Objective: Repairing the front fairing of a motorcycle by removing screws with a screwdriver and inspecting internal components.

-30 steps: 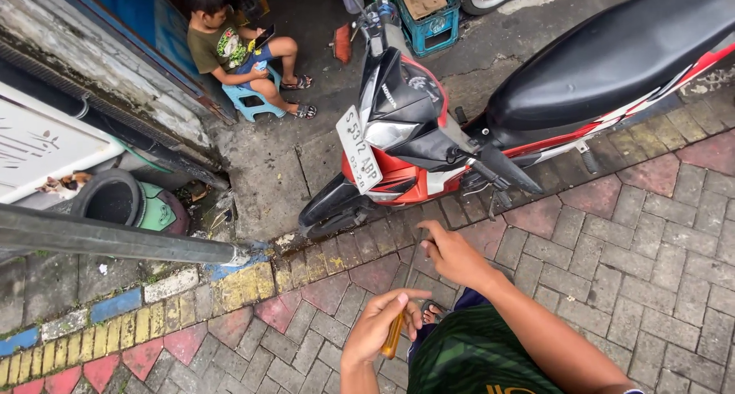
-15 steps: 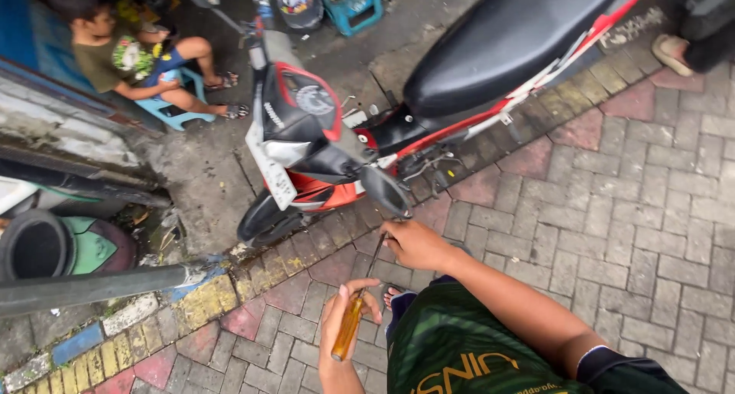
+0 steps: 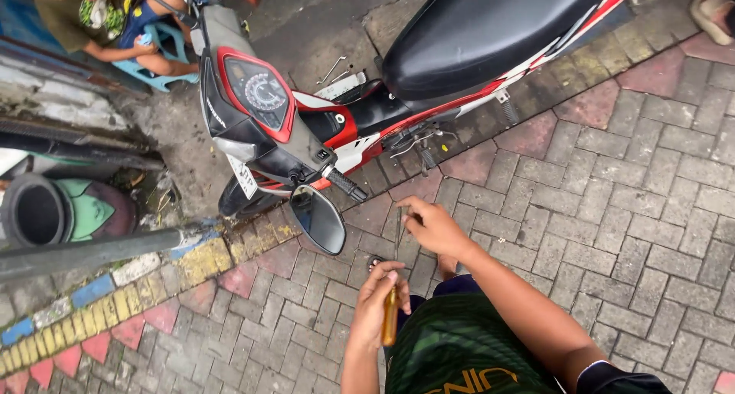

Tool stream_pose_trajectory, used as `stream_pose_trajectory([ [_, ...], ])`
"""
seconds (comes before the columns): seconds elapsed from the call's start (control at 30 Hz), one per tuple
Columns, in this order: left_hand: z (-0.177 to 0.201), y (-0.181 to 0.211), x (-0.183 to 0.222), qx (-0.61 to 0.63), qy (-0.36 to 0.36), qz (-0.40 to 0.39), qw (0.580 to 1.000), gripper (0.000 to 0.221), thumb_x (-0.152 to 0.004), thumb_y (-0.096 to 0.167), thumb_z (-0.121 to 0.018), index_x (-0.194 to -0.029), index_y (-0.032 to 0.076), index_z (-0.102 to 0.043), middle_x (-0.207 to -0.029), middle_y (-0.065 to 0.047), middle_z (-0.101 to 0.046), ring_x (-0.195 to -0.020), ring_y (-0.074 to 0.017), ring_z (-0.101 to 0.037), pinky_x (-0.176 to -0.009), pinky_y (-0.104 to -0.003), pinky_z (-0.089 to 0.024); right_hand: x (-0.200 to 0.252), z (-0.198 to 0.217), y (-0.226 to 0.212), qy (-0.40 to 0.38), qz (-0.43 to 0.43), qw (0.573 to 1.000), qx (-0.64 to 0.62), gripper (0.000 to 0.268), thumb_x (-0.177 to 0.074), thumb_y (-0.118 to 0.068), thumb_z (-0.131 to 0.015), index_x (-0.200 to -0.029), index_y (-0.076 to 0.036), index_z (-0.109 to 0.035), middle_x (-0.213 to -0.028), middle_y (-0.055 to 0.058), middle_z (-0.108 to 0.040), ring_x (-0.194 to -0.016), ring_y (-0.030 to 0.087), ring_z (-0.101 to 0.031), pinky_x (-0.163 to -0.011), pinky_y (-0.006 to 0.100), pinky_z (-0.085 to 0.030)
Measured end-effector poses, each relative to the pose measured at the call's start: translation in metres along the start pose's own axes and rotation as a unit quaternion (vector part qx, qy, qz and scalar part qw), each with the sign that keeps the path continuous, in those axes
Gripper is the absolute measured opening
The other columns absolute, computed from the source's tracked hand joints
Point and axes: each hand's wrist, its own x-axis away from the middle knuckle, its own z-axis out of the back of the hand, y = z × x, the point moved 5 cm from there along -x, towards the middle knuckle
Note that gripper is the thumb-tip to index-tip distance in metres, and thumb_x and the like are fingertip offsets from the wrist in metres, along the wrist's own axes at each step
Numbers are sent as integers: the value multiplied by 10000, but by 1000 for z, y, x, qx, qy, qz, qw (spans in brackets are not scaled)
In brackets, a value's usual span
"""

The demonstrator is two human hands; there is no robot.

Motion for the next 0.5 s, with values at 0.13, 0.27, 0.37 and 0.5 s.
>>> stream_pose_trajectory([
  [0.13,-10,-21,-8,2,47,4,999,214,-1031,116,-544,-1183,-5,-634,-858,-151,-590,-589,-197,-580,-578,-314,-508,-7,9,6,-39,12,995,-93,436,-1005,-41,-382,-1387,-114,-577,-924,84,-718,-866,192,-681,-842,331,-560],
  [0.27,-10,-28,-4,-29,59,16,998,219,-1039,138,-543,-1173,0,-646,-930,-130,-604,-675,-195,-601,-669,-307,-497,-8,14,-4,-30,9,999,-7,276,-1037,-234,-494,-1253,-177,-656,-842,26,-749,-772,138,-702,-707,306,-496],
  [0.37,4,-21,4,-81,69,11,994,253,-1033,164,-548,-1197,11,-665,-976,-137,-652,-702,-191,-623,-679,-308,-499,-8,11,-2,-24,20,1000,-1,217,-1027,-256,-546,-1156,-139,-675,-879,29,-747,-796,156,-711,-714,328,-511],
  [0.5,28,-3,16,-292,94,6,952,396,-1017,218,-543,-1410,171,-533,-1027,-88,-736,-689,-155,-600,-726,-299,-517,-9,1,12,-39,7,998,-50,120,-1002,-209,-625,-997,-108,-690,-863,48,-749,-838,164,-714,-791,338,-549],
])
